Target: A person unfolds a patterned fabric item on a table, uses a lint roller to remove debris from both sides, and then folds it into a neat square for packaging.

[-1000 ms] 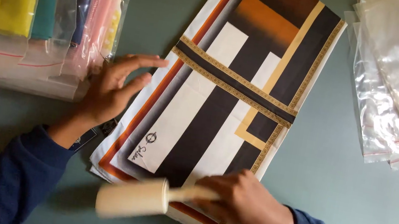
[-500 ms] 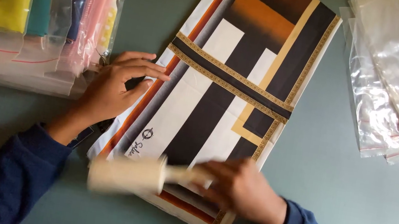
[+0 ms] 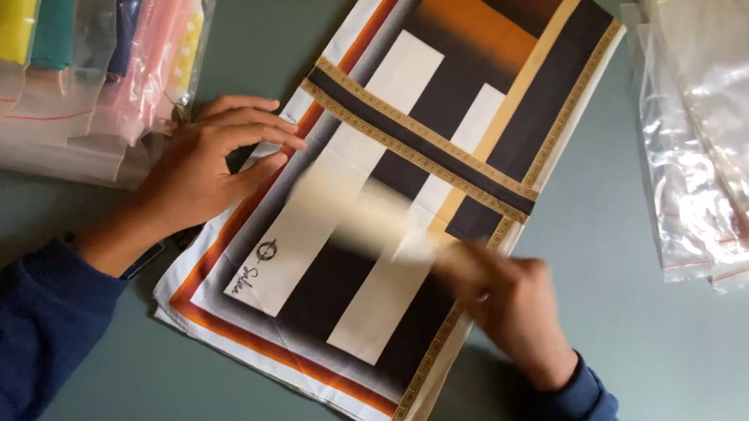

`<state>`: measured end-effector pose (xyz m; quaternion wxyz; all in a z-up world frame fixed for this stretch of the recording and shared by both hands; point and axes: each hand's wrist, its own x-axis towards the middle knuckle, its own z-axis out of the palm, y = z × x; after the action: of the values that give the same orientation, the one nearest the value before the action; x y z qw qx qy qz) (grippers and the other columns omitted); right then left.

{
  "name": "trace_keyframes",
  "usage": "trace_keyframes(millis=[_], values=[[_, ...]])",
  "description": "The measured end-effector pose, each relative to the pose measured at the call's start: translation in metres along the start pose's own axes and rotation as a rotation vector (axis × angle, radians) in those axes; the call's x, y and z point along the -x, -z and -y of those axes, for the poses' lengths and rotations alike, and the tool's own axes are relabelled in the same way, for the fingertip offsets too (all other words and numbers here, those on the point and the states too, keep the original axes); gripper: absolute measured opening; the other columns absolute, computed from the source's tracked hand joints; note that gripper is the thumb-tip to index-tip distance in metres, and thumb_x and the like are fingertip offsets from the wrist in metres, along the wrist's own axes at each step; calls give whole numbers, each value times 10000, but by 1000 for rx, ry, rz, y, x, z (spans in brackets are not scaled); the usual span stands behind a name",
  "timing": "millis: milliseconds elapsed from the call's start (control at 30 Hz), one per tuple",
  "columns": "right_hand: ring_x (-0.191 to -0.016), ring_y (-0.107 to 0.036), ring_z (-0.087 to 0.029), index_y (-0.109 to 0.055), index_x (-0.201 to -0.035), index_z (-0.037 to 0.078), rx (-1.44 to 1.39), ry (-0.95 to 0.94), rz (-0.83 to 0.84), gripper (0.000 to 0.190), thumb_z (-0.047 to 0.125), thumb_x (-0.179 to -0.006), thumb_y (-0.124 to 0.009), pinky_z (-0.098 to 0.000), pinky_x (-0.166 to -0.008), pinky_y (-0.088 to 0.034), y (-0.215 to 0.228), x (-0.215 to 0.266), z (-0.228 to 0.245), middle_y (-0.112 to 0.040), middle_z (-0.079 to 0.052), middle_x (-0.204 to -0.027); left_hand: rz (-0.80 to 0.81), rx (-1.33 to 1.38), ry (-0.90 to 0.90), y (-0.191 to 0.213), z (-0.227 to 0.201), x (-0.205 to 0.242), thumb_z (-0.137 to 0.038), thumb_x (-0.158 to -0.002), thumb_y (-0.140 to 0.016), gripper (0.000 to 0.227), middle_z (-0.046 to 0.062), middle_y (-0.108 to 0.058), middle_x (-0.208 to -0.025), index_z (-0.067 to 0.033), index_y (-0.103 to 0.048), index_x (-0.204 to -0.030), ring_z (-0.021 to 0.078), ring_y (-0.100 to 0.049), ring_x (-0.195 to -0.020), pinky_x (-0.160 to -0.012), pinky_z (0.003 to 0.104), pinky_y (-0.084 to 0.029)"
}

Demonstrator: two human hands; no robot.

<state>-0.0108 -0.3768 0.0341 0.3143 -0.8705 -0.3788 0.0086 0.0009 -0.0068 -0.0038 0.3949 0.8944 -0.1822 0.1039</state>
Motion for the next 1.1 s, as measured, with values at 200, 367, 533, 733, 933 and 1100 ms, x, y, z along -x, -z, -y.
trace_keyframes(millis=[200, 367, 533, 733, 933, 1100], values=[[-442, -669, -332, -740, -910, 81, -42, -77, 54, 210, 287, -870, -750, -424, -475, -549, 6, 8, 6, -655, -88, -526, -17, -5, 15, -2, 3, 1, -170, -959, -719, 175, 1, -746, -1191, -188, -786, -1119, 287, -607, -1294, -1113, 428, -434], [-499, -702, -419, -719, -870, 49, -245, 16, 130, 258, 305, -871, -751, -490, -488, -565, 23, 9, 9, -683, -159, -572, 14, -27, 36, 1, -3, 0, -187, -964, -721, 181, -1, -733, -1210, -192, -781, -1135, 280, -590, -1315, -1128, 431, -419], [-458, -645, -349, -736, -950, 132, 141, -136, -38, 226, 333, -858, -785, -427, -522, -544, 14, 26, -19, -632, -60, -520, 30, -21, 33, -1, 1, 1, -212, -958, -736, 172, 29, -728, -1212, -167, -789, -1115, 309, -577, -1325, -1135, 455, -410], [-679, -804, -140, -754, -1146, 141, -317, 63, 417, 275, 286, -913, -751, -266, -561, -614, 34, 25, 27, -830, -8, -1016, 35, -86, -44, -1, -8, -1, -245, -953, -702, 254, 54, -677, -1190, -124, -774, -1164, 285, -542, -1310, -1137, 444, -422], [-534, -281, -164, -702, -1071, 292, 221, -54, 68, 309, 16, -946, -645, -303, -451, -350, 35, 51, -14, -495, 39, -747, 80, -138, -66, 0, -14, 0, -346, -825, -832, 444, 53, -609, -1262, -169, -749, -1223, 288, -503, -1310, -1150, 459, -412], [-472, -646, -121, -781, -959, 173, -291, -36, 480, 143, 307, -909, -771, -286, -437, -462, 48, 55, -2, -764, 44, -697, 77, -163, -87, -1, -13, -1, -291, -812, -853, 454, 57, -615, -1267, -159, -751, -1235, 293, -510, -1313, -1161, 452, -408]])
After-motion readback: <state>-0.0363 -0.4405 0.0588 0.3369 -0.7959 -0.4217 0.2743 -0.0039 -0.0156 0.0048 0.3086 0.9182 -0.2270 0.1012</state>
